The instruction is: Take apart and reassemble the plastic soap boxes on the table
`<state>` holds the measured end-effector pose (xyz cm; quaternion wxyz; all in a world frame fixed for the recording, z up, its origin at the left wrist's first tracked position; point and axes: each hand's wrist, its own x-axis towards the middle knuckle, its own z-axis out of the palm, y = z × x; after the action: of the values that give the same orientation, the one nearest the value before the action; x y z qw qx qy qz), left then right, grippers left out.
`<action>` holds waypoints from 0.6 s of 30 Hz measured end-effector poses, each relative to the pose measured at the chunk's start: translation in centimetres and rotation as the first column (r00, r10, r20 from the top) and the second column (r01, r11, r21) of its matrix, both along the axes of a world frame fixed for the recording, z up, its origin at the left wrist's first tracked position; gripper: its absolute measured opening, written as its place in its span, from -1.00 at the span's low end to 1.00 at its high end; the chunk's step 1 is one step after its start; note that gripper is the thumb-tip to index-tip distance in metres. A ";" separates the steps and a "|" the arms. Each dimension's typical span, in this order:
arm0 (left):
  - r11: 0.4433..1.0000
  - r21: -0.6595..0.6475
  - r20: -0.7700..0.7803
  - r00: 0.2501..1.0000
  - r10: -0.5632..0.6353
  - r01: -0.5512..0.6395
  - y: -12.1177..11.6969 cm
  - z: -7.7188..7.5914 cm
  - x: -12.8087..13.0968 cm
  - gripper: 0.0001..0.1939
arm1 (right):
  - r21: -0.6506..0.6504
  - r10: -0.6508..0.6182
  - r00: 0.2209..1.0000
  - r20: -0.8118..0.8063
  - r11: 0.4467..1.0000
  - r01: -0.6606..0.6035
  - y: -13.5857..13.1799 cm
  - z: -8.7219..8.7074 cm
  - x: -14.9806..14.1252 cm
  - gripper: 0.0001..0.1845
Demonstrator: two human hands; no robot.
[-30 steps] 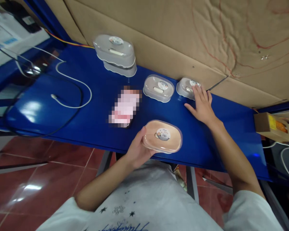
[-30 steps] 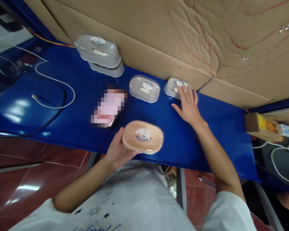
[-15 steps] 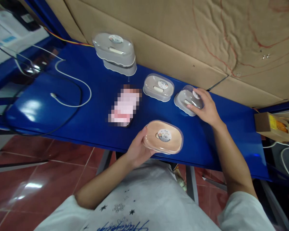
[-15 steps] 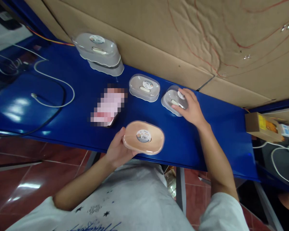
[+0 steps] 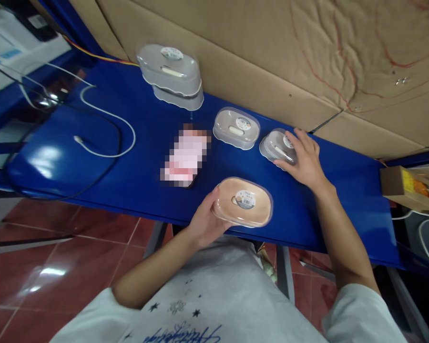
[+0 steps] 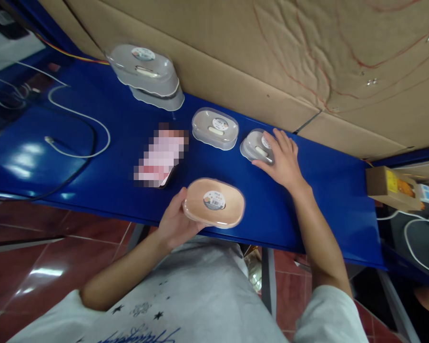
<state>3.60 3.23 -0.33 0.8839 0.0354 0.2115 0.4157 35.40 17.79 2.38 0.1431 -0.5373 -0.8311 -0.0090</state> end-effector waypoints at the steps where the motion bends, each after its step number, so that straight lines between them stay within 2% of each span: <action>1: 1.000 -0.002 0.001 1.000 0.004 -0.004 0.0 0.0 0.0 -0.42 | 0.025 0.002 1.000 0.020 1.000 -0.003 -0.5 0.4 -0.5 0.00; 4: 1.000 -0.007 -0.001 1.000 0.021 -0.021 0.1 0.1 0.2 -0.43 | 0.049 0.070 0.997 -0.025 0.996 -0.069 -3.3 2.1 -2.8 -0.11; 6: 1.000 -0.007 -0.006 1.000 0.031 -0.031 0.1 0.2 0.2 -0.41 | -0.050 0.217 0.966 -0.144 0.973 -0.226 -5.9 2.9 -4.8 -0.19; 8: 0.999 0.007 -0.013 0.999 0.033 -0.033 0.1 0.3 0.3 -0.36 | -0.168 0.402 0.872 -0.278 0.874 -0.456 -8.6 3.2 -6.7 -0.07; 10: 0.999 0.026 -0.023 0.999 0.023 -0.022 0.1 0.4 0.4 -0.32 | -0.200 0.472 0.818 -0.328 0.812 -0.548 -10.6 2.7 -8.0 -0.02; 11: 0.999 0.033 -0.030 0.999 0.012 -0.011 0.1 0.5 0.4 -0.30 | -0.185 0.477 0.809 -0.343 0.810 -0.556 -11.2 2.3 -8.4 -0.03; 14: 0.998 0.060 -0.066 0.997 0.029 -0.025 -0.1 0.8 0.6 -0.31 | -0.115 0.443 0.818 -0.366 0.851 -0.512 -11.8 0.9 -8.2 -0.08; 18: 0.992 0.089 -0.138 0.986 0.097 -0.085 -0.7 0.9 0.7 -0.33 | -0.079 0.348 0.889 -0.296 0.919 -0.386 -10.6 -0.4 -5.9 -0.08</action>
<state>4.34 2.56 0.60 0.8444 0.0918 0.2581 0.4605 29.48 7.20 2.03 0.2198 -0.3745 -0.8883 0.1498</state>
